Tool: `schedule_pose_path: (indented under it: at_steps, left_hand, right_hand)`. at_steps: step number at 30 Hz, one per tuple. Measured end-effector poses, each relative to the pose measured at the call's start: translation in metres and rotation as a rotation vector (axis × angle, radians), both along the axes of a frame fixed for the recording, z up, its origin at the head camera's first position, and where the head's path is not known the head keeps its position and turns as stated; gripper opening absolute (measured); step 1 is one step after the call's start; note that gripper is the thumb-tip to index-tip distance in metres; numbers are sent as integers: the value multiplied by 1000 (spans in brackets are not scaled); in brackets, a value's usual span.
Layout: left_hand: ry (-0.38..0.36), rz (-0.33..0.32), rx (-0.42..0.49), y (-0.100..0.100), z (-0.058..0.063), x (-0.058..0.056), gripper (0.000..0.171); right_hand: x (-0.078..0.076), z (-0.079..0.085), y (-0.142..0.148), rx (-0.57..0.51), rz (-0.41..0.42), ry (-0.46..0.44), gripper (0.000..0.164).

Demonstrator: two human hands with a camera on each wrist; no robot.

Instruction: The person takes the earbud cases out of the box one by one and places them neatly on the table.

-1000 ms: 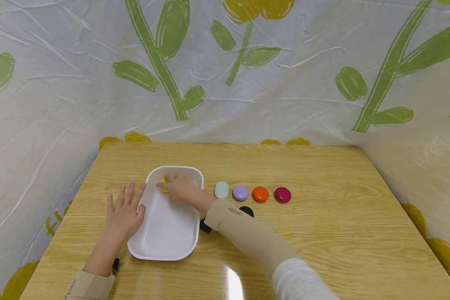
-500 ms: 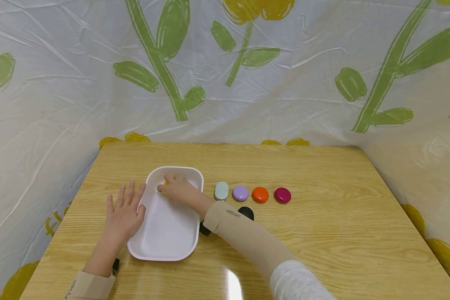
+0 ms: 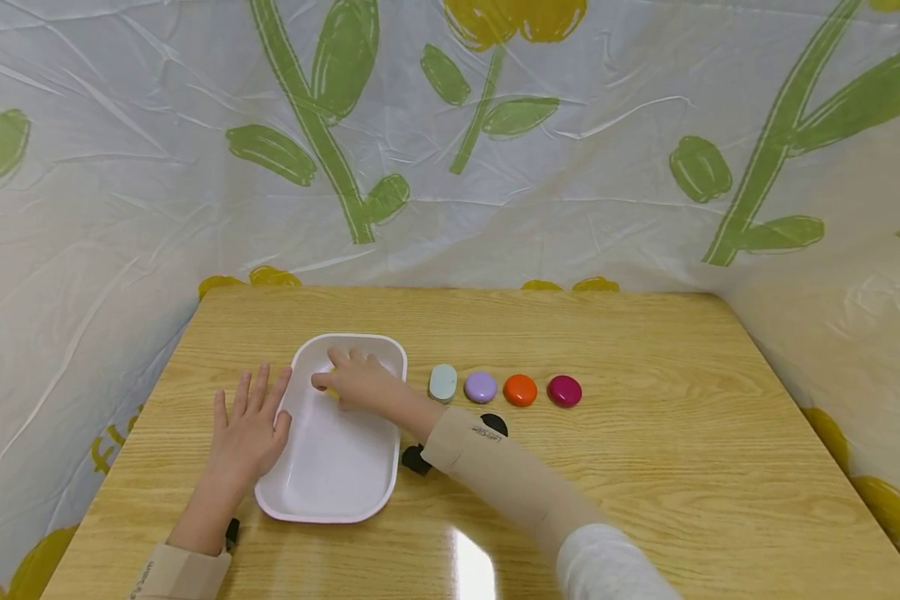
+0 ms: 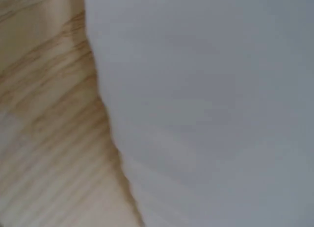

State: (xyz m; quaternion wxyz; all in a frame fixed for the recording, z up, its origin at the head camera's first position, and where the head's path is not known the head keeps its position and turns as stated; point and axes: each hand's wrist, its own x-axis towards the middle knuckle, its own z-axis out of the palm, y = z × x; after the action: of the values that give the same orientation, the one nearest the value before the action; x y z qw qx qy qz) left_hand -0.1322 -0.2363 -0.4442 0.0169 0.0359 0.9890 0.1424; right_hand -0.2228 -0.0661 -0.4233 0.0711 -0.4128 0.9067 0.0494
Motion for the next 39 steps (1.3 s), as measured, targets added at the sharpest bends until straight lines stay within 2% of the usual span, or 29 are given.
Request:
schedule_pose_path:
  at_steps: [4,10,15,21,25,28,33,39]
  left_hand:
    - [-1,2,-4,0,0,-1,53]
    - [6,3,-8,0,-2,-2,53]
    - [8,1,-2,0,-2,-2,54]
    - [4,-2,-1,0,-2,-2,54]
    - [8,1,5,0,-1,-2,54]
    - [6,0,6,0,0,-1,54]
    - [-5,1,-3,0,2,-2,54]
    - [-7,-1,-2,0,1,-3,54]
  right_hand:
    - [9,17,13,6,8,73,31]
    - [20,33,53,-120,98,224,31]
    - [28,39,94,-214,109,266,33]
    - [39,31,151,-287,44,270,32]
    - [48,25,187,-266,-21,291,33]
    - [53,19,208,-263,-73,268,35]
    - [59,8,232,-275,-143,232,35]
    - [67,-8,248,-271,-178,192,35]
